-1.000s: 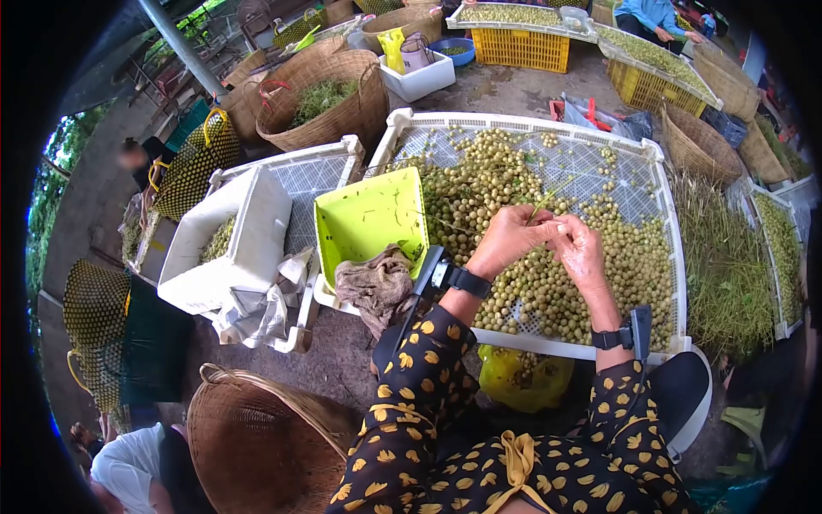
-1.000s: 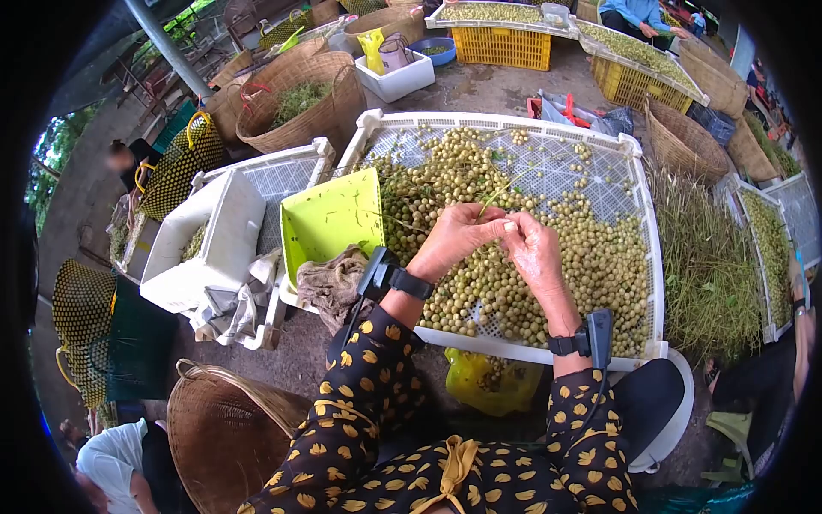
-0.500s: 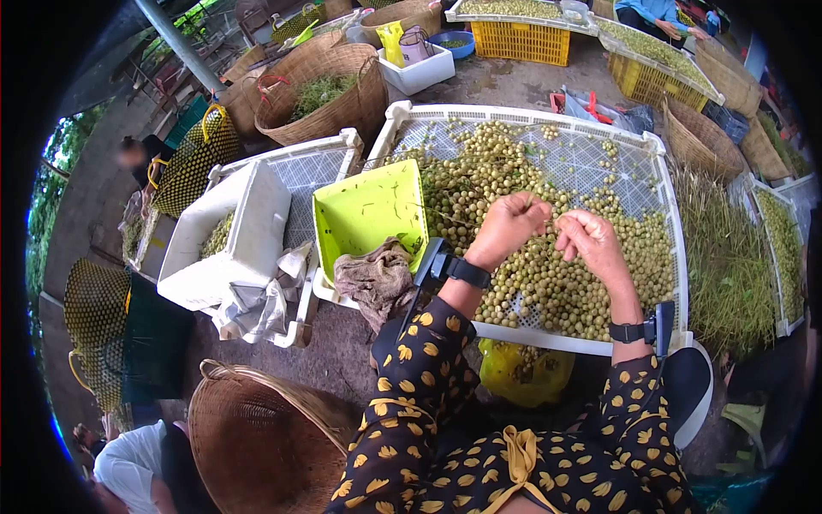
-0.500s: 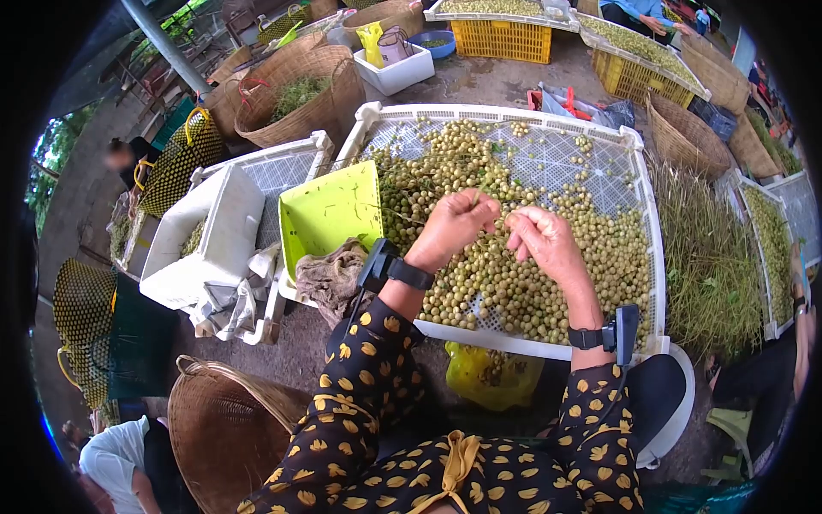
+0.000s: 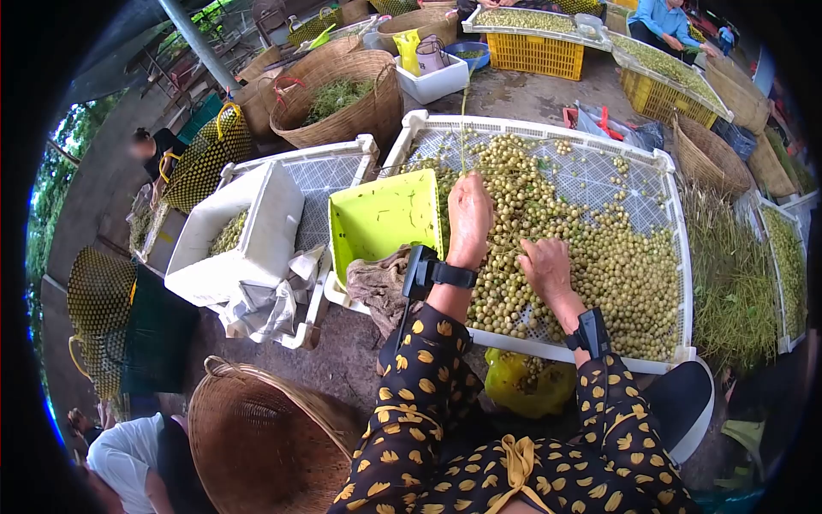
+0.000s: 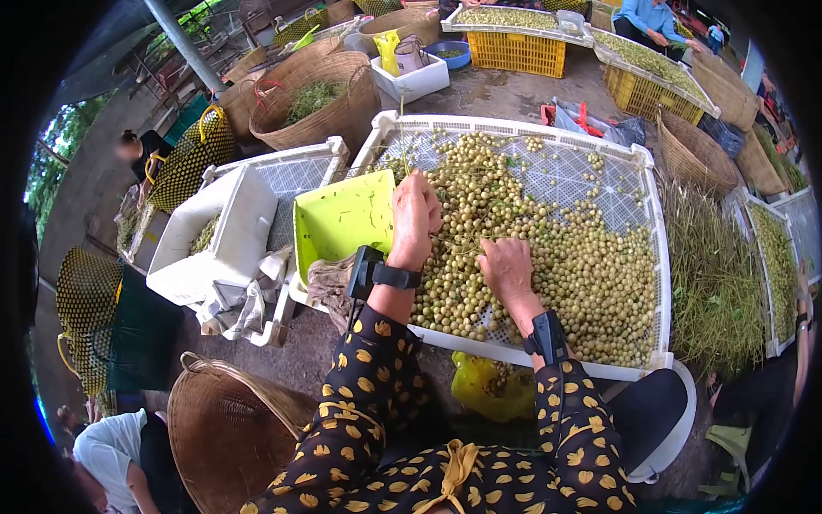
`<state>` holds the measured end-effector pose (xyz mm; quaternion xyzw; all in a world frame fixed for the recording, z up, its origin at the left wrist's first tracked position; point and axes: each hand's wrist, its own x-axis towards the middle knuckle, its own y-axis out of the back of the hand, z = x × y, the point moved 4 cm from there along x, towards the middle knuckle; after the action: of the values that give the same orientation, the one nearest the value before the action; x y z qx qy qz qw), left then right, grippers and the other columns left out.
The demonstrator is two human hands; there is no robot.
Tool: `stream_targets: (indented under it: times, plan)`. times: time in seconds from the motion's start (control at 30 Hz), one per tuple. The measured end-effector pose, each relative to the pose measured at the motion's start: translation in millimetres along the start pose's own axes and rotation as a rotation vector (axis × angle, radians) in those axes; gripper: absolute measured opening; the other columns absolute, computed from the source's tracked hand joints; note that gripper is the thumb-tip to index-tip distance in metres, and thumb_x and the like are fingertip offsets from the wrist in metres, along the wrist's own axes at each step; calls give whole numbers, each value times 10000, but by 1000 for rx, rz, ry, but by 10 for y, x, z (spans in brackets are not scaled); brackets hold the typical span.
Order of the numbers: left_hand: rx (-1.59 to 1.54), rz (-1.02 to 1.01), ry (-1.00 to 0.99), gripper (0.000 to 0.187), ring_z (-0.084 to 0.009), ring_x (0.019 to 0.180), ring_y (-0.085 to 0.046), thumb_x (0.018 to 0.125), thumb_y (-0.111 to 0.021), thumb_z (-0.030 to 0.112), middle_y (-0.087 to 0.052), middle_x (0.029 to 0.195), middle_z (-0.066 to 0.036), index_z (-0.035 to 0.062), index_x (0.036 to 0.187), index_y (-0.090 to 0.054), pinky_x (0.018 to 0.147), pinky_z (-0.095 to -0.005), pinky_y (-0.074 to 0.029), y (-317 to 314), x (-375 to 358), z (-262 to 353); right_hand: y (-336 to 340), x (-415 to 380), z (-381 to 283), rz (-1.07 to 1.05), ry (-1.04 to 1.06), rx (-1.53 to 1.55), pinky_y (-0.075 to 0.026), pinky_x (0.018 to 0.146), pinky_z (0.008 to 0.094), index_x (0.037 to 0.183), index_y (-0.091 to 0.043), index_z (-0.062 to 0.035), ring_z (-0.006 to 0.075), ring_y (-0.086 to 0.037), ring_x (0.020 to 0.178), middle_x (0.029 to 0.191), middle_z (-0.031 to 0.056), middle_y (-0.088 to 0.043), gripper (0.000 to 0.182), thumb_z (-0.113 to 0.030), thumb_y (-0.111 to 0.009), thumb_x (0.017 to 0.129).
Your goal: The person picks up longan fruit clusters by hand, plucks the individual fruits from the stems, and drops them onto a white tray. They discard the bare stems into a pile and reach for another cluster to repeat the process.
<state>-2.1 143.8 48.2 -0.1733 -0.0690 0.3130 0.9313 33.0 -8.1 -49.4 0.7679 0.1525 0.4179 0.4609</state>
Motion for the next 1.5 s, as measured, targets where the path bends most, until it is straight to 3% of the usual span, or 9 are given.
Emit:
stream_targets:
  times: [0.2, 0.3, 0.67, 0.83, 0.93, 1.13, 1.23, 1.27, 1.5]
  plan:
    - [-140, -66, 36, 338, -86, 393, -226, 927, -324, 303, -289, 516, 20, 139, 631, -316, 363, -243, -143, 20, 11, 22, 302, -110, 421, 17, -304, 370, -473, 669, 400, 992, -651, -39, 343, -590, 755, 817, 155, -614, 234, -180, -595, 814]
    - [-28, -145, -58, 328, -91, 393, -244, 921, -316, 282, -289, 518, 20, 129, 630, -327, 361, -242, -165, -95, -22, -45, 545, -145, 733, -54, -611, 562, -444, 585, 315, 988, -633, -10, 165, -559, 617, 722, 92, -601, 232, -182, -591, 838]
    - [420, -436, -76, 235, -51, 538, -460, 933, -475, 186, -517, 619, 24, 17, 996, -626, 503, -206, -383, -865, -277, -1019, 1179, -203, 711, 94, -554, 1000, -405, 596, 201, 1003, -616, 6, 37, -487, 690, 808, -21, -577, 194, -142, -590, 880]
    - [207, -616, 204, 310, -53, 537, -426, 925, -452, 229, -496, 639, 25, -4, 1067, -599, 489, -200, -349, -1032, -503, -720, 1141, -238, 721, 184, -349, 513, -436, 600, 295, 971, -614, 11, 182, -541, 655, 786, 85, -563, 183, -92, -607, 819]
    - [353, -512, -50, 323, -124, 563, -516, 872, -528, 264, -561, 608, -74, -47, 906, -607, 519, -294, -415, -1057, -427, -1000, 1276, -219, 563, 199, -249, 249, -448, 641, 411, 941, -613, -3, 343, -563, 719, 802, 145, -566, 164, -87, -590, 802]
    - [766, -271, -228, 263, -371, 689, -597, 843, -564, 245, -613, 714, -204, -14, 820, -603, 636, -424, -459, -998, -461, -880, 1045, -269, 581, 11, -301, 535, -481, 685, 345, 1099, -546, -4, 246, -596, 796, 903, 127, -594, 310, -135, -615, 827]
    - [716, -296, -191, 257, -358, 696, -597, 849, -554, 243, -612, 717, -197, -4, 815, -613, 645, -418, -457, -939, -374, -846, 967, -321, 776, -78, -460, 909, -487, 728, 282, 1162, -522, 13, 150, -583, 860, 962, 96, -617, 385, -214, -617, 866]
    - [773, -311, -336, 248, -155, 536, -533, 890, -527, 230, -597, 643, -80, 13, 879, -647, 537, -296, -436, -927, -319, -885, 966, -331, 863, -69, -488, 888, -486, 728, 278, 1165, -521, 18, 153, -585, 862, 969, 105, -616, 399, -227, -618, 865]
    - [506, -625, -65, 219, -75, 619, -481, 923, -471, 192, -553, 718, 9, 26, 873, -605, 564, -232, -415, -1005, -325, -853, 1032, -344, 962, 73, -718, 1001, -464, 774, 265, 1170, -518, 39, 151, -575, 911, 995, 117, -616, 469, -326, -586, 884]
